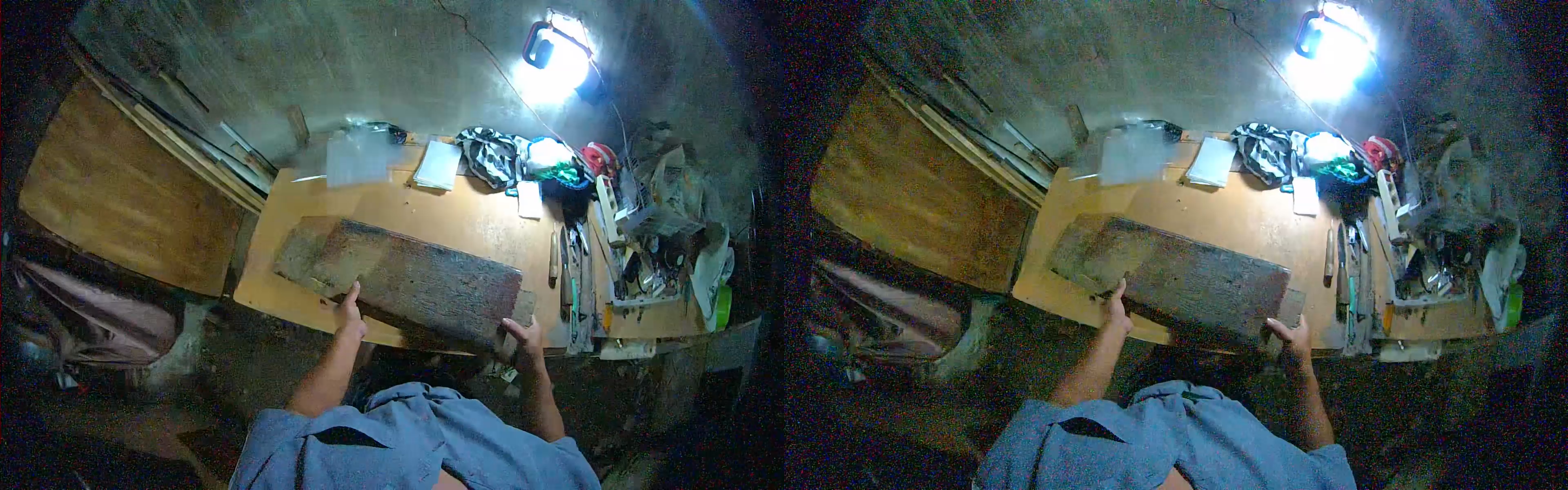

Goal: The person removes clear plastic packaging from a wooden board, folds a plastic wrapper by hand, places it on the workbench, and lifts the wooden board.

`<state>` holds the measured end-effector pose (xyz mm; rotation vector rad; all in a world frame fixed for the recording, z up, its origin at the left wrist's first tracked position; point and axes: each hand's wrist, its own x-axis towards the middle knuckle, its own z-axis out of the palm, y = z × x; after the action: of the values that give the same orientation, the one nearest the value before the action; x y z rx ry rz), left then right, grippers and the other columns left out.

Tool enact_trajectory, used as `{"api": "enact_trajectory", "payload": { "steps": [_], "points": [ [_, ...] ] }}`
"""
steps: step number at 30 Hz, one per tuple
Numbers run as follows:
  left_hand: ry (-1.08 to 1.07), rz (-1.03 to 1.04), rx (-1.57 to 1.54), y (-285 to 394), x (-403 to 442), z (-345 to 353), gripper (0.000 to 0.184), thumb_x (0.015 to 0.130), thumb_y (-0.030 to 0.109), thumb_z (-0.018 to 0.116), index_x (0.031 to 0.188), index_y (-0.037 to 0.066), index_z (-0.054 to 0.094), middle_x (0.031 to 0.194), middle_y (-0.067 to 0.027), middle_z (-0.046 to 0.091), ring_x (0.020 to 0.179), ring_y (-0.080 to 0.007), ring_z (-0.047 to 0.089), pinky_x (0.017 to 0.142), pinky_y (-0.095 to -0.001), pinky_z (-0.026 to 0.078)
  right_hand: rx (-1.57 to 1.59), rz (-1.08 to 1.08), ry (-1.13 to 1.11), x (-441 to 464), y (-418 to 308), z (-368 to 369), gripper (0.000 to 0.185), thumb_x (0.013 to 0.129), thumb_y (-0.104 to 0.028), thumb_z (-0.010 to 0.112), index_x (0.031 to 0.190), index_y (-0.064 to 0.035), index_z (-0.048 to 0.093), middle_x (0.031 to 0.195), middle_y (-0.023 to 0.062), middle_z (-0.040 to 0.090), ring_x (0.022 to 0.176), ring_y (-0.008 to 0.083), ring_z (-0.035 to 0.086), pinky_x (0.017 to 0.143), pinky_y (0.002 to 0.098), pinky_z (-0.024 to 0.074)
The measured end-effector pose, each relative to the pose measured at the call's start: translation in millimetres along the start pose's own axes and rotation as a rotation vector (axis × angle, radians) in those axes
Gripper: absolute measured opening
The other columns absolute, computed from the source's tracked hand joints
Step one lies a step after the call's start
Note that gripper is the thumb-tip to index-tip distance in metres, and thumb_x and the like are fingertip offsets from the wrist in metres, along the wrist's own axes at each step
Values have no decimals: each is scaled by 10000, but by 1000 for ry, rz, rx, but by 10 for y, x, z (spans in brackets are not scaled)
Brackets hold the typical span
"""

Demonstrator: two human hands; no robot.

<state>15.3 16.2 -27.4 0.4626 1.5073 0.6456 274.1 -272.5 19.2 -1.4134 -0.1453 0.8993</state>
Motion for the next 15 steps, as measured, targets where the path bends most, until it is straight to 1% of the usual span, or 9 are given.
{"api": "enact_trajectory", "payload": {
  "steps": [1,4,6,7,9,10,11,13,15],
  "points": [
    [11,3,-1,-66,161,-55,981,699,449,786,1455,98,268,1530,-150,158,1406,-319,124,1093,-568,131,22,-43,-16,-109,-133,100,477,743,-92,719,1156,-16,492,1003,82,614,904,206,608,833,365,482],
    [-164,35,-166,-148,338,-200,880,697,426,795,1393,81,383,1466,-136,315,1365,-317,223,1079,-558,183,-106,-58,68,-63,130,-4,490,735,-85,720,1160,-10,488,1003,89,614,910,210,609,830,363,485],
    [-270,-14,-298,-173,249,-238,746,714,363,797,1319,79,465,1398,-109,398,1285,-325,353,1033,-520,300,-37,-33,45,-133,198,-42,526,721,-77,726,1179,-3,480,1019,100,609,920,202,606,833,363,484],
    [-263,-19,-299,-164,181,-256,746,714,363,797,1319,79,465,1398,-109,398,1285,-325,353,1033,-520,300,-56,-71,53,-161,198,-43,558,713,-94,746,1193,-1,476,1036,106,605,927,209,603,840,364,480],
    [-270,-7,-307,-164,74,-283,571,732,316,788,1199,90,551,1233,-86,528,1123,-296,508,910,-448,443,-87,-111,65,-224,143,-75,591,705,-111,765,1206,1,473,1054,111,600,935,215,600,848,365,475],
    [-274,-13,-312,-186,42,-334,571,732,316,788,1199,90,551,1233,-86,528,1123,-296,508,910,-448,443,-291,-124,96,-250,86,-98,634,690,-137,790,1219,1,469,1074,114,595,944,225,597,855,365,472],
    [-277,-16,-350,-224,-5,-429,505,730,307,788,1139,96,578,1131,-71,572,1014,-269,552,827,-414,477,-495,-136,127,-277,59,-122,678,674,-163,815,1231,2,465,1095,118,591,954,235,593,861,365,468],
    [-308,56,-426,-68,-606,-344,356,735,287,781,1003,114,624,869,-24,632,764,-205,606,660,-361,510,-472,-209,85,-268,150,-291,713,657,-187,834,1235,6,464,1111,120,587,963,242,590,867,368,466],
    [-325,55,-420,-128,-585,-594,335,742,281,775,992,116,624,862,-23,636,755,-204,610,658,-362,509,-450,-279,35,-334,108,-291,747,640,-211,853,1238,10,462,1127,122,583,972,248,587,873,371,464]
  ]
}}
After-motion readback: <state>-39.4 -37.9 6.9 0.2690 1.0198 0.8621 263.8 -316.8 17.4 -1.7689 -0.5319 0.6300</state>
